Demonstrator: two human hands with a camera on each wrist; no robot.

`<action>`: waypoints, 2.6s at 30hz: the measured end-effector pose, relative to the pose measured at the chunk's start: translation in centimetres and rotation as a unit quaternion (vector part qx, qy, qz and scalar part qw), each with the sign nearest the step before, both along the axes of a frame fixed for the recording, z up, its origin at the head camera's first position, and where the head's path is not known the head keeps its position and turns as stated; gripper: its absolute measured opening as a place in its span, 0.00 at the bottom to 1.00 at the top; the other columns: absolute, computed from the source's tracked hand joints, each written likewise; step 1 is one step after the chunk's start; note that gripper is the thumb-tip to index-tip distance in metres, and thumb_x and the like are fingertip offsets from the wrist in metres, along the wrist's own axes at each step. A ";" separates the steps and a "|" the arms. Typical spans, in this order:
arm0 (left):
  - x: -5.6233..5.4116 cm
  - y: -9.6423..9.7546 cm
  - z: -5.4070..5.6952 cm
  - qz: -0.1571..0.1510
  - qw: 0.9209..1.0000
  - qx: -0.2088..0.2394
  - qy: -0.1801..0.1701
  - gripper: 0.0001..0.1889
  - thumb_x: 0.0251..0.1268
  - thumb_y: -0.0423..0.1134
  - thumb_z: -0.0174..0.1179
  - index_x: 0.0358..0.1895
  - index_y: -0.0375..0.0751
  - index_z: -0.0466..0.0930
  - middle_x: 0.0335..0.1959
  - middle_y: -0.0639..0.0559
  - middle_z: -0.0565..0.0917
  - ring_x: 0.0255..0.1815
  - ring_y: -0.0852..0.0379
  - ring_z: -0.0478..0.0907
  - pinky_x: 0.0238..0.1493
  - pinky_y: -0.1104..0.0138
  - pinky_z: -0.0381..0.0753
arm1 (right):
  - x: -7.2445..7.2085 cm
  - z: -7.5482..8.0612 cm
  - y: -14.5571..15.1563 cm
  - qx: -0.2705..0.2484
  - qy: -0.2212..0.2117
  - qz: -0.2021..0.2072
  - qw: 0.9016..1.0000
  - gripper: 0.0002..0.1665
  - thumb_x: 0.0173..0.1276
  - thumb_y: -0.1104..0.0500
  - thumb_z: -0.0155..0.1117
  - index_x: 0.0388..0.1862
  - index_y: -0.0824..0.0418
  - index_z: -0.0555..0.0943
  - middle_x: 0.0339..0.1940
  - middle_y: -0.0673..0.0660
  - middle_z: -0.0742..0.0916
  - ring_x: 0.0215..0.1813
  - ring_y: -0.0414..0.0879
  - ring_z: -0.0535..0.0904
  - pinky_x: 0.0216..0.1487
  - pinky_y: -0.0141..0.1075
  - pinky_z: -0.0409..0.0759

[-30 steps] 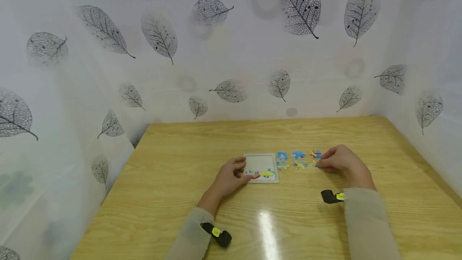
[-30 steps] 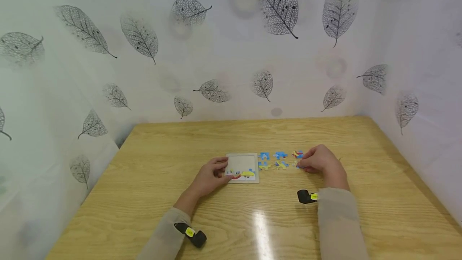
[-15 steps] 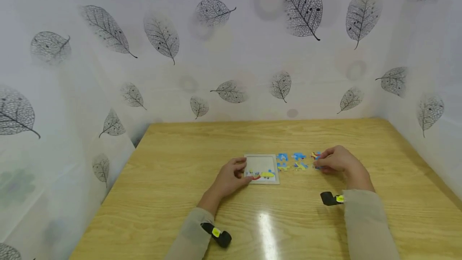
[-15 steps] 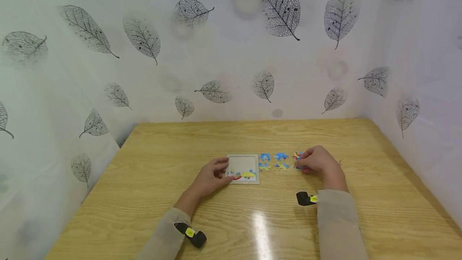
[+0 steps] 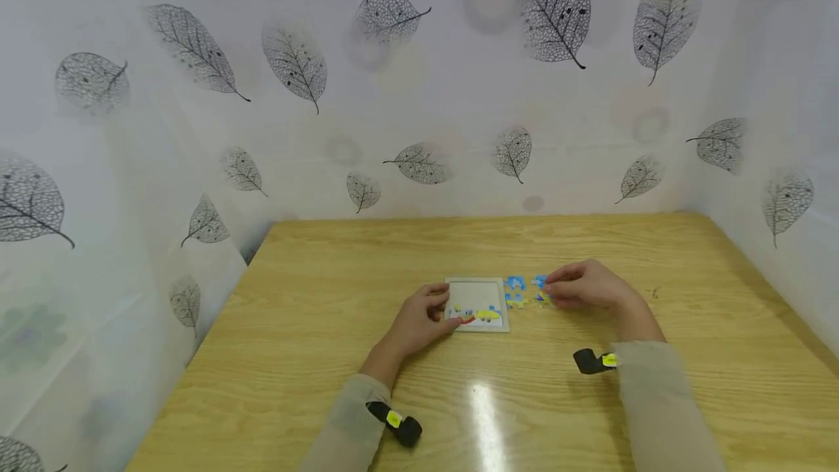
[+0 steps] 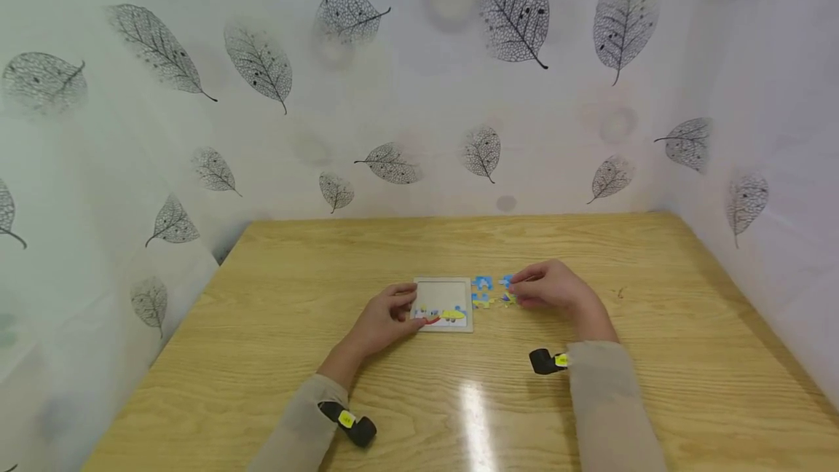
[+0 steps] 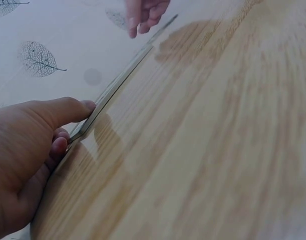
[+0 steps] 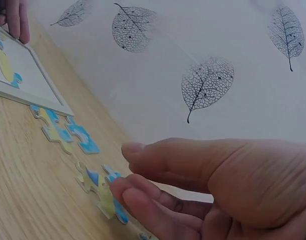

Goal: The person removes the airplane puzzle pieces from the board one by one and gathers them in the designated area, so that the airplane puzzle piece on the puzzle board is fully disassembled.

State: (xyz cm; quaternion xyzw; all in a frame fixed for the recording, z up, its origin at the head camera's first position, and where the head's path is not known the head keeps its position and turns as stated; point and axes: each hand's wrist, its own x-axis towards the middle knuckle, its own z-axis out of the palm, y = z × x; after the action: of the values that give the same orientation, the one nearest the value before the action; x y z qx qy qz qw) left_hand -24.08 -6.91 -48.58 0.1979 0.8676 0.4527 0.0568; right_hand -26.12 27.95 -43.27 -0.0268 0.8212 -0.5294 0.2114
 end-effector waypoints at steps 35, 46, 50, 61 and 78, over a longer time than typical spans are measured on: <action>0.0 -0.1 0.3 0.007 1.000 -0.005 -0.006 0.34 0.60 0.44 0.73 0.67 0.33 0.74 0.70 0.52 0.73 0.46 0.61 0.76 0.47 0.73 0.77 | -0.2 -1.4 -9.8 -0.026 0.038 0.091 0.995 0.20 0.66 0.60 0.71 0.50 0.73 0.83 0.42 0.63 0.88 0.37 0.45 0.87 0.42 0.38 0.86; -0.2 -0.1 0.2 0.003 1.000 -0.004 -0.003 0.33 0.60 0.45 0.72 0.67 0.34 0.75 0.70 0.51 0.73 0.46 0.61 0.76 0.47 0.72 0.77 | -0.4 -0.8 -12.3 0.007 0.057 0.130 0.990 0.20 0.68 0.59 0.67 0.52 0.72 0.82 0.39 0.61 0.90 0.36 0.46 0.87 0.41 0.40 0.86; -0.2 -0.2 0.2 -0.001 1.000 -0.001 -0.003 0.33 0.61 0.45 0.72 0.67 0.33 0.74 0.70 0.51 0.72 0.48 0.59 0.77 0.48 0.72 0.78 | -0.5 -0.8 -13.0 -0.001 0.048 0.139 0.989 0.18 0.70 0.60 0.64 0.52 0.74 0.82 0.40 0.63 0.90 0.37 0.48 0.88 0.41 0.41 0.86; 0.1 -0.3 0.6 -0.008 1.000 -0.002 0.004 0.32 0.62 0.43 0.71 0.66 0.32 0.75 0.71 0.48 0.72 0.46 0.59 0.76 0.47 0.72 0.78 | -0.3 -0.4 -14.1 0.048 0.063 0.184 0.980 0.17 0.71 0.61 0.62 0.54 0.70 0.83 0.39 0.58 0.91 0.36 0.45 0.86 0.40 0.39 0.85; 0.0 -0.2 0.5 -0.008 1.000 -0.012 -0.012 0.31 0.61 0.44 0.72 0.65 0.33 0.76 0.71 0.51 0.72 0.52 0.57 0.78 0.51 0.71 0.79 | -0.1 -0.4 -14.5 0.021 0.044 0.152 0.987 0.11 0.71 0.63 0.62 0.47 0.70 0.77 0.39 0.61 0.84 0.34 0.46 0.85 0.39 0.39 0.85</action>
State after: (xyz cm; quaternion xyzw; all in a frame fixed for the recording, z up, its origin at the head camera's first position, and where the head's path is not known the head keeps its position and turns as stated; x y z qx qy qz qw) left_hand -24.10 -7.10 -48.08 0.1986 0.8708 0.4438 0.0729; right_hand -26.24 13.49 -43.67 -0.1705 0.8271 -0.4717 0.2536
